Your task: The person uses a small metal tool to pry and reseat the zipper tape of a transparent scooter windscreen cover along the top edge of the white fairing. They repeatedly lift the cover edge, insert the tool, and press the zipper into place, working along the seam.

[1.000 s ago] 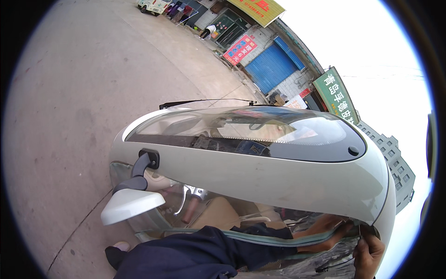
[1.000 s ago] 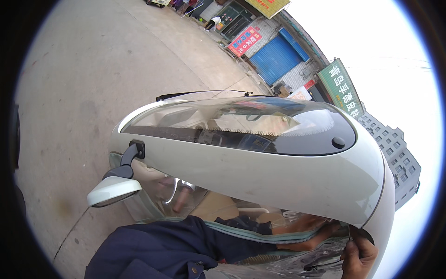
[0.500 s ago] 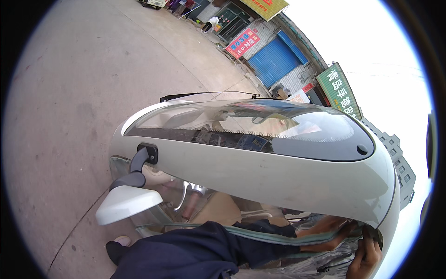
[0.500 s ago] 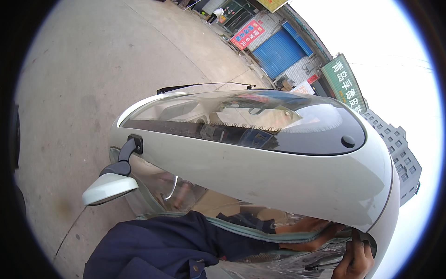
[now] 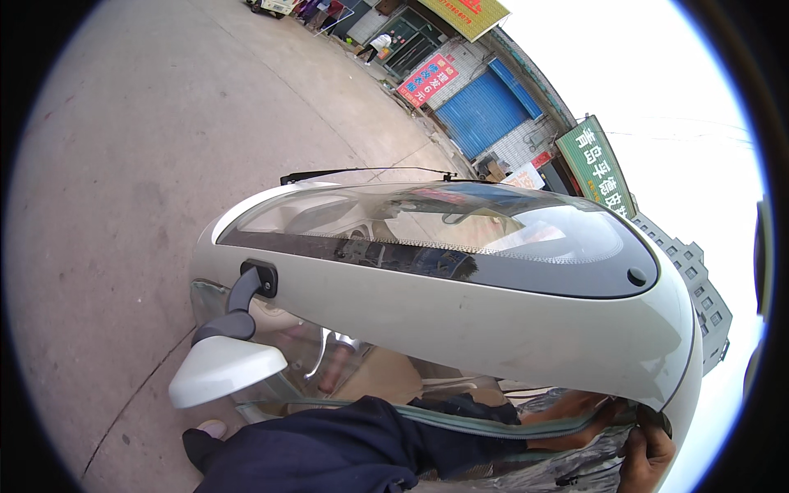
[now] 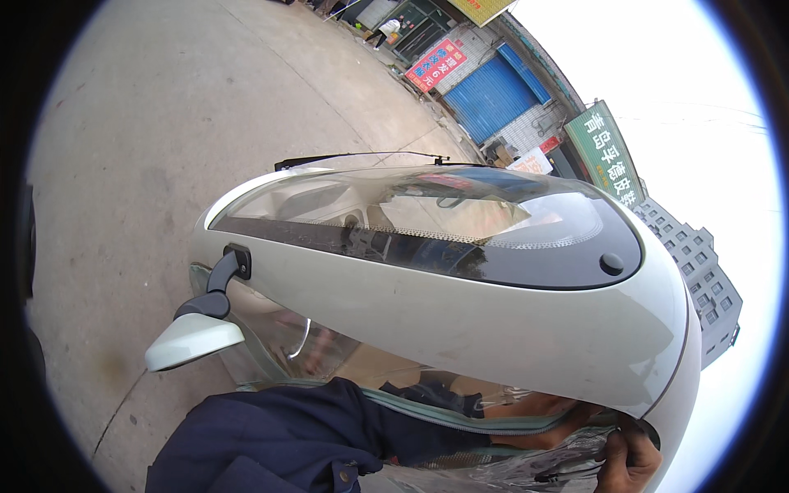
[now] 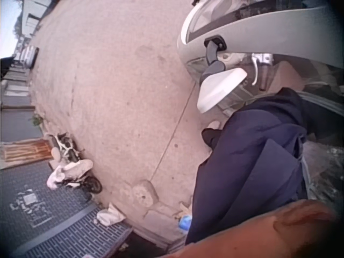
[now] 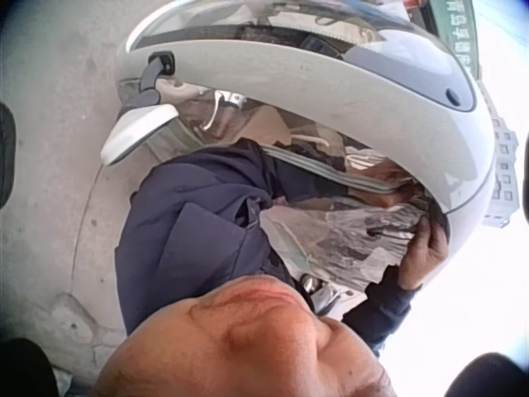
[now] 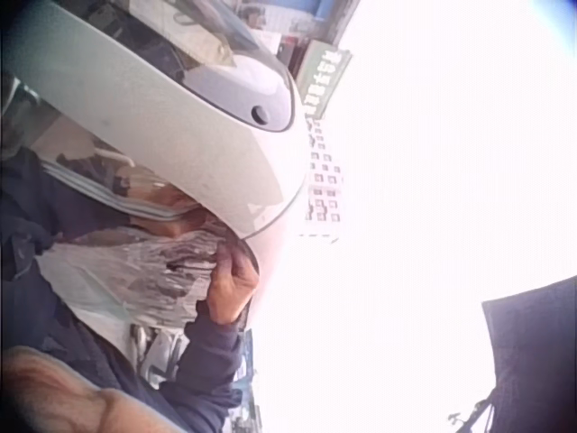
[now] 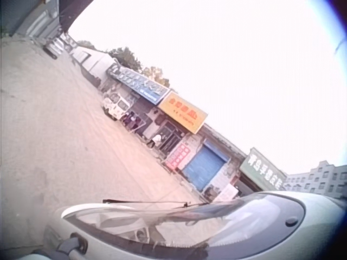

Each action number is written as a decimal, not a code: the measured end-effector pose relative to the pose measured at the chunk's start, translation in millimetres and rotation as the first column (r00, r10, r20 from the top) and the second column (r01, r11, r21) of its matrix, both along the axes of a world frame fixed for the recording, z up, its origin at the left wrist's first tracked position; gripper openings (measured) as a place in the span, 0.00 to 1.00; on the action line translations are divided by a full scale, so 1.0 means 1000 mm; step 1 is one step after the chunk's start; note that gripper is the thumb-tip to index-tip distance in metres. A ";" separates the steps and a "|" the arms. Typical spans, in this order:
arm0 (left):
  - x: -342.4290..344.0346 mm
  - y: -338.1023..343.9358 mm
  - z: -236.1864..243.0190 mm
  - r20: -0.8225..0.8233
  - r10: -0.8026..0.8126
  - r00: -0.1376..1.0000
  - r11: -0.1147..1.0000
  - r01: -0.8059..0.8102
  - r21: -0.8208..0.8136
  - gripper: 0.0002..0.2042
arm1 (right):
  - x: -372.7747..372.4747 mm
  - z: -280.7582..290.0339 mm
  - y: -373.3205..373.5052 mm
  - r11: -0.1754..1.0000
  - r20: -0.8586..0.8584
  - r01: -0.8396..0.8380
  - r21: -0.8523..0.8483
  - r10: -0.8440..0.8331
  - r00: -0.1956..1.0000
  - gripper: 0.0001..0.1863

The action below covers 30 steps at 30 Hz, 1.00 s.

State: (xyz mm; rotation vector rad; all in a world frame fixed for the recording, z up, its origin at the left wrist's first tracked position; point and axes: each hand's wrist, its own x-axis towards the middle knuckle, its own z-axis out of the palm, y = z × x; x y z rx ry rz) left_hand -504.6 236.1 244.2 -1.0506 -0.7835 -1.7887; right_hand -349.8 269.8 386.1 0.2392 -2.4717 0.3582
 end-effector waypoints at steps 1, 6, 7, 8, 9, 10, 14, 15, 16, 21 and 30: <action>0.002 -0.004 0.000 0.011 -0.058 0.998 0.998 0.058 -0.025 0.20 | 0.001 0.006 -0.001 0.960 0.143 -0.020 -0.278 0.062 0.988 0.13; 0.008 -0.021 -0.002 0.065 -0.207 0.976 0.961 0.216 -0.170 0.20 | 0.000 -0.003 -0.007 0.983 -0.053 0.090 0.158 -0.083 0.995 0.13; 0.009 -0.022 -0.002 0.121 -0.302 0.946 0.935 0.319 -0.156 0.20 | -0.002 -0.007 -0.007 0.815 -0.228 0.068 0.575 0.079 0.970 0.13; 0.009 -0.024 -0.003 0.124 -0.311 0.942 0.930 0.328 -0.164 0.20 | -0.002 -0.008 -0.007 0.816 -0.225 0.072 0.573 0.073 0.972 0.13; 0.009 -0.023 -0.003 0.103 -0.225 0.969 0.951 0.242 -0.193 0.20 | -0.002 -0.008 -0.007 0.817 -0.223 0.075 0.572 0.067 0.972 0.13; 0.009 -0.023 -0.003 0.129 -0.295 0.947 0.936 0.314 -0.162 0.21 | -0.001 -0.006 -0.007 0.818 -0.219 0.077 0.570 0.061 0.974 0.13; 0.008 -0.012 0.001 0.040 0.000 0.999 0.997 0.003 -0.077 0.21 | 0.002 0.012 -0.003 0.834 0.267 0.279 -0.476 -0.165 0.949 0.11; 0.006 -0.010 0.000 0.021 -0.060 0.998 0.993 0.062 -0.097 0.21 | 0.001 0.012 -0.003 0.840 0.268 0.263 -0.474 -0.147 0.952 0.11; 0.006 -0.008 0.000 0.030 -0.039 0.999 0.996 0.041 -0.074 0.21 | 0.000 0.011 -0.003 0.846 0.269 0.246 -0.473 -0.128 0.955 0.11; 0.004 -0.009 -0.008 0.024 -0.168 0.985 0.980 0.170 -0.103 0.22 | -0.006 -0.012 -0.004 0.901 -0.193 0.076 0.427 0.009 0.981 0.13; 0.000 -0.018 -0.008 0.101 -0.642 0.760 0.747 0.650 -0.143 0.23 | -0.009 -0.008 -0.010 0.998 -0.080 0.042 -0.039 -0.045 0.996 0.12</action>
